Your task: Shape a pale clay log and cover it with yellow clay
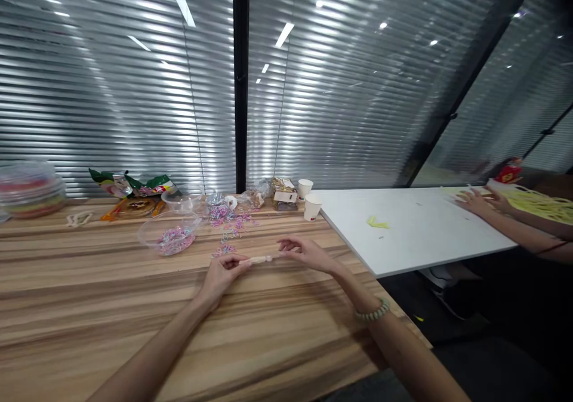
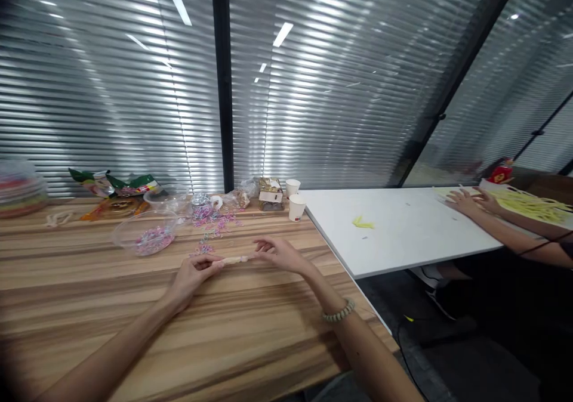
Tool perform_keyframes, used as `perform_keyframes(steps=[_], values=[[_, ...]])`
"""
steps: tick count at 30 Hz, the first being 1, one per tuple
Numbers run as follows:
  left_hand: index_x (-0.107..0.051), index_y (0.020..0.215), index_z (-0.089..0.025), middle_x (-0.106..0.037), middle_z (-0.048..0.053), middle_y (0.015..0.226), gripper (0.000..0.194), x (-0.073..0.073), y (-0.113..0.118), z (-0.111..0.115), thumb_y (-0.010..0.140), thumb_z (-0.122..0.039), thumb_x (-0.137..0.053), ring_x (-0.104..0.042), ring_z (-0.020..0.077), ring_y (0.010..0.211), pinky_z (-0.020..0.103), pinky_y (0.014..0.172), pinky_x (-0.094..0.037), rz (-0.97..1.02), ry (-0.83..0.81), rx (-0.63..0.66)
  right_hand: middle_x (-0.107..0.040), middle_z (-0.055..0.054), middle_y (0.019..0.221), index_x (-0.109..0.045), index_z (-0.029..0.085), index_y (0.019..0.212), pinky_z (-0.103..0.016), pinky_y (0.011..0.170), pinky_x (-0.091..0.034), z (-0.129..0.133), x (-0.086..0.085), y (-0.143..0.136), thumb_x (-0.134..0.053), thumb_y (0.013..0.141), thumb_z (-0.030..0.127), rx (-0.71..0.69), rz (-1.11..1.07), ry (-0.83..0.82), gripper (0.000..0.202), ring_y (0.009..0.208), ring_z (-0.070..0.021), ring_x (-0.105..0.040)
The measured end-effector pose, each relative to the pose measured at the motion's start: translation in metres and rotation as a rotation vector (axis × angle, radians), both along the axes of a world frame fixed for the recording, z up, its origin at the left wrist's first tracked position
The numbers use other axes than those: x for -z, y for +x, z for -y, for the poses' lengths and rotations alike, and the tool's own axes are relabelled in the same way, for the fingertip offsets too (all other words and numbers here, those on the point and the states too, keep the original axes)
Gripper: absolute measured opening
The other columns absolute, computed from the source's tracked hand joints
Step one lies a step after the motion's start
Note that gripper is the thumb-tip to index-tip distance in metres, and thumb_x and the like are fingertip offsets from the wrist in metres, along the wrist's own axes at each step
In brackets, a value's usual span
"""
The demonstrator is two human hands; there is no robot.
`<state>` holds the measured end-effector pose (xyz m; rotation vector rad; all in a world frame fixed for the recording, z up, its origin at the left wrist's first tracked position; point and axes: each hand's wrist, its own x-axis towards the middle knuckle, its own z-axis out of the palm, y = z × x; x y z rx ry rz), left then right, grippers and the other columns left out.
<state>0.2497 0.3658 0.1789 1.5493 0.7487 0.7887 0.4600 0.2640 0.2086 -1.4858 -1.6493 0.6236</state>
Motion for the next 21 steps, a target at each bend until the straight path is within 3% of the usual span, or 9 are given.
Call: perform_keyframes(steps=[5, 7, 11, 15, 21], values=[[-0.067, 0.075, -0.013, -0.067, 0.008, 0.076, 0.034, 0.006, 0.002, -0.007, 0.057, -0.041, -0.068, -0.061, 0.0192, 0.071, 0.027, 0.064, -0.046, -0.023, 0.043, 0.017, -0.066, -0.006, 0.087, -0.062, 0.016, 0.097, -0.029, 0.069, -0.047, 0.020, -0.012, 0.089, -0.051, 0.077, 0.034, 0.195, 0.268, -0.087, 0.029, 0.077, -0.0188, -0.061], [-0.066, 0.078, -0.012, -0.067, 0.008, 0.077, 0.034, 0.007, 0.004, -0.009, 0.060, -0.041, -0.066, -0.060, 0.0196, 0.073, 0.028, 0.067, -0.046, -0.035, 0.073, 0.023, -0.066, -0.005, 0.088, -0.064, 0.018, 0.092, -0.026, 0.074, -0.045, 0.029, -0.011, 0.133, -0.048, 0.080, 0.030, 0.459, 0.598, -0.226, 0.024, 0.080, -0.0176, -0.060], [-0.063, 0.080, -0.012, -0.066, 0.007, 0.079, 0.032, 0.007, 0.007, -0.011, 0.063, -0.040, -0.064, -0.061, 0.0194, 0.075, 0.029, 0.069, -0.046, -0.062, 0.104, 0.069, -0.062, -0.015, 0.097, -0.063, 0.009, 0.097, -0.029, 0.079, -0.040, 0.048, 0.005, 0.205, -0.042, 0.080, 0.014, 0.731, 0.748, -0.370, 0.027, 0.091, -0.0221, -0.056], [-0.062, 0.082, -0.012, -0.066, 0.006, 0.076, 0.034, 0.006, 0.007, -0.011, 0.063, -0.040, -0.063, -0.062, 0.0188, 0.073, 0.028, 0.068, -0.047, -0.070, 0.087, 0.094, -0.054, -0.017, 0.108, -0.056, 0.013, 0.110, -0.032, 0.076, -0.040, 0.066, 0.027, 0.242, -0.038, 0.078, 0.005, 0.910, 0.855, -0.474, 0.038, 0.096, -0.0241, -0.053], [-0.061, 0.083, -0.012, -0.066, 0.006, 0.076, 0.035, 0.008, 0.007, -0.013, 0.063, -0.041, -0.063, -0.061, 0.0192, 0.072, 0.030, 0.069, -0.047, -0.060, 0.068, 0.121, -0.046, -0.011, 0.123, -0.051, 0.022, 0.116, -0.029, 0.081, -0.038, 0.066, 0.042, 0.265, -0.037, 0.079, 0.002, 0.888, 1.007, -0.458, 0.045, 0.101, -0.0195, -0.050]])
